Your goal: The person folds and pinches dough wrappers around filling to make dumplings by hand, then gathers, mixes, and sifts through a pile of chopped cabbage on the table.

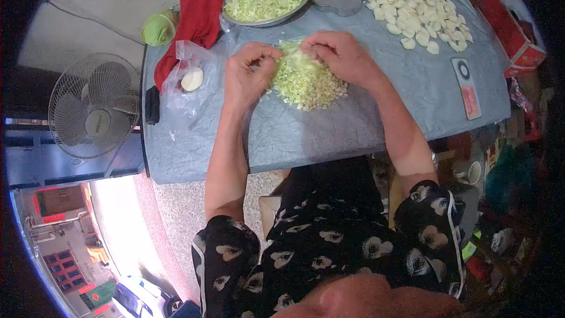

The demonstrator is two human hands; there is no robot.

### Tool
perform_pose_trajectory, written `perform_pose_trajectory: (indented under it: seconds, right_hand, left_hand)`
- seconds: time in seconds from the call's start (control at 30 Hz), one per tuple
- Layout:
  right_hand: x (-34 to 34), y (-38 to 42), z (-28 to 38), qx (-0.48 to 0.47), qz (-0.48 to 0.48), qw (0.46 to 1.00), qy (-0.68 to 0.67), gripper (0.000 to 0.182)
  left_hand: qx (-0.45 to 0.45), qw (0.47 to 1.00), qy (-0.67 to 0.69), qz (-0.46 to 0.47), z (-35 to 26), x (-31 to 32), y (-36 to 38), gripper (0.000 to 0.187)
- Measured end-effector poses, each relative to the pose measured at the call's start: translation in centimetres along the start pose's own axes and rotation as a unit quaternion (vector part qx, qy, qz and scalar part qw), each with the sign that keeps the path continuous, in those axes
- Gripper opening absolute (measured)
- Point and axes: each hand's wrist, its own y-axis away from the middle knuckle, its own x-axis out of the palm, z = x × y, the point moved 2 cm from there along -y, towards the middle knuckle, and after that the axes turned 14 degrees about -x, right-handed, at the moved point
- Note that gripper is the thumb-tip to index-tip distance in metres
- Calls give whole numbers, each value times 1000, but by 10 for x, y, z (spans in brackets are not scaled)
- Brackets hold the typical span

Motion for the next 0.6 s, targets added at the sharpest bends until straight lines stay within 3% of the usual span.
perform_pose_trajectory:
  seconds: [0.1,0.17,0.27,0.37,0.6]
  right_hand:
    - [-10,-2,6,63,-21,992,-112,21]
    - [-21,0,-4,42,-74,996,-4,20]
    - [-36,7,-19,40,-111,979,165,18]
    - [-47,12,-25,89,-56,970,221,17]
    - [-47,12,-13,112,83,986,86,12]
  left_hand:
    - [137,988,-62,-29,-25,18,6,18]
    - [221,965,-133,-48,-40,33,13,17]
    - [253,941,-226,-9,-48,42,18,19]
    - [159,961,-212,77,-38,32,16,21]
    - [100,984,-149,2,-25,0,11,15]
